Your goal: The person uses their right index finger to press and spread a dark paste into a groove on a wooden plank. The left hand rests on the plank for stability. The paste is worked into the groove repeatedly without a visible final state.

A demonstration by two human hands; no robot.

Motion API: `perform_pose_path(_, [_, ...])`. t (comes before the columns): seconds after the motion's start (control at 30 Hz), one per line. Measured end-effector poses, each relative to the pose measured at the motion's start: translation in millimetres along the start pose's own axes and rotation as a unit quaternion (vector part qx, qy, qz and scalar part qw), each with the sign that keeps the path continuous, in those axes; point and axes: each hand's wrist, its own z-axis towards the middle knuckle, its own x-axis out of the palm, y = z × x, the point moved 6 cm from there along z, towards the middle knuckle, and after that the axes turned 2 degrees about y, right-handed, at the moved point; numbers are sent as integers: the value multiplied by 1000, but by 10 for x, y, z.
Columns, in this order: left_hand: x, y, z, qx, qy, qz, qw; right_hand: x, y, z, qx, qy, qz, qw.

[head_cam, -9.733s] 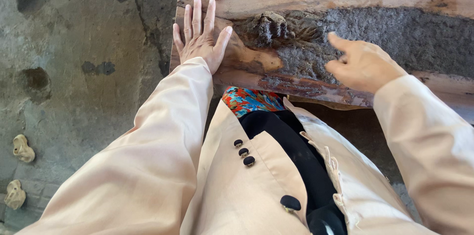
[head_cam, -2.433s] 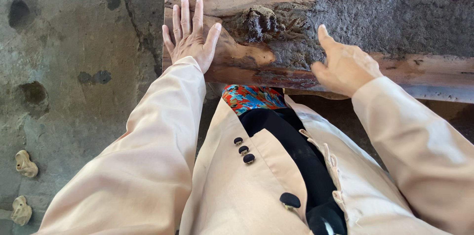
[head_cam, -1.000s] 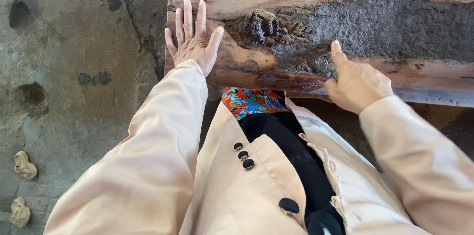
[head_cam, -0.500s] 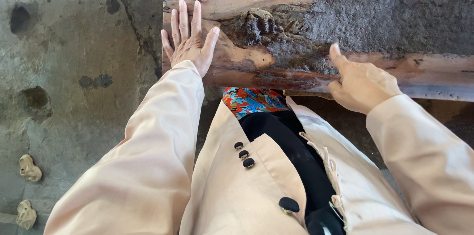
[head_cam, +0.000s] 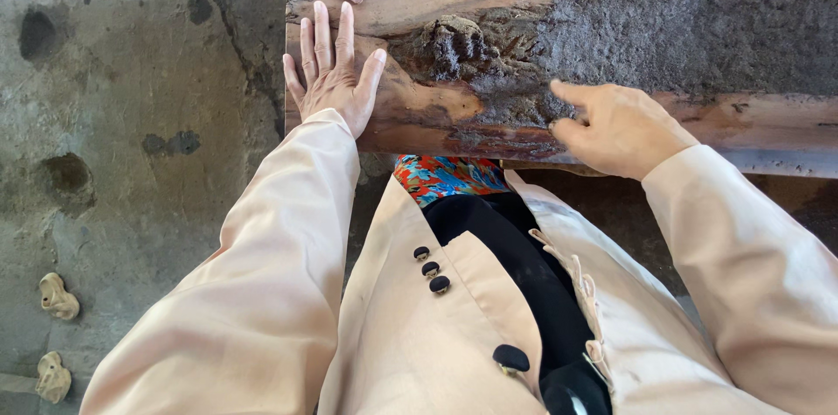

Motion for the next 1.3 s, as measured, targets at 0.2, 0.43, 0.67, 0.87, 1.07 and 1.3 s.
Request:
perform_pose_path(0.2, [-18, -13, -19, -2, 9, -6, 1000, -140, -155, 174, 90, -18, 38, 995])
perform_pose_path(0.43, [-28, -43, -27, -4, 9, -8, 1000, -124, 40, 60, 57, 13, -17, 998])
perform_pose_path(0.67, [-18, -39, -22, -4, 6, -16, 1000, -243, -80, 95, 153, 57, -83, 983])
perform_pose_path(0.87, [-18, -39, -27, -4, 3, -18, 1000, -353, -147, 45, 185, 60, -64, 979])
perform_pose_path(1.07, [-31, -45, -32, -4, 4, -16, 1000, -346, -127, 190, 179, 56, -68, 980])
perform_pose_path(1.3, [-42, -51, -50, 1, 7, -23, 1000, -393, -129, 152, 129, 30, -14, 991])
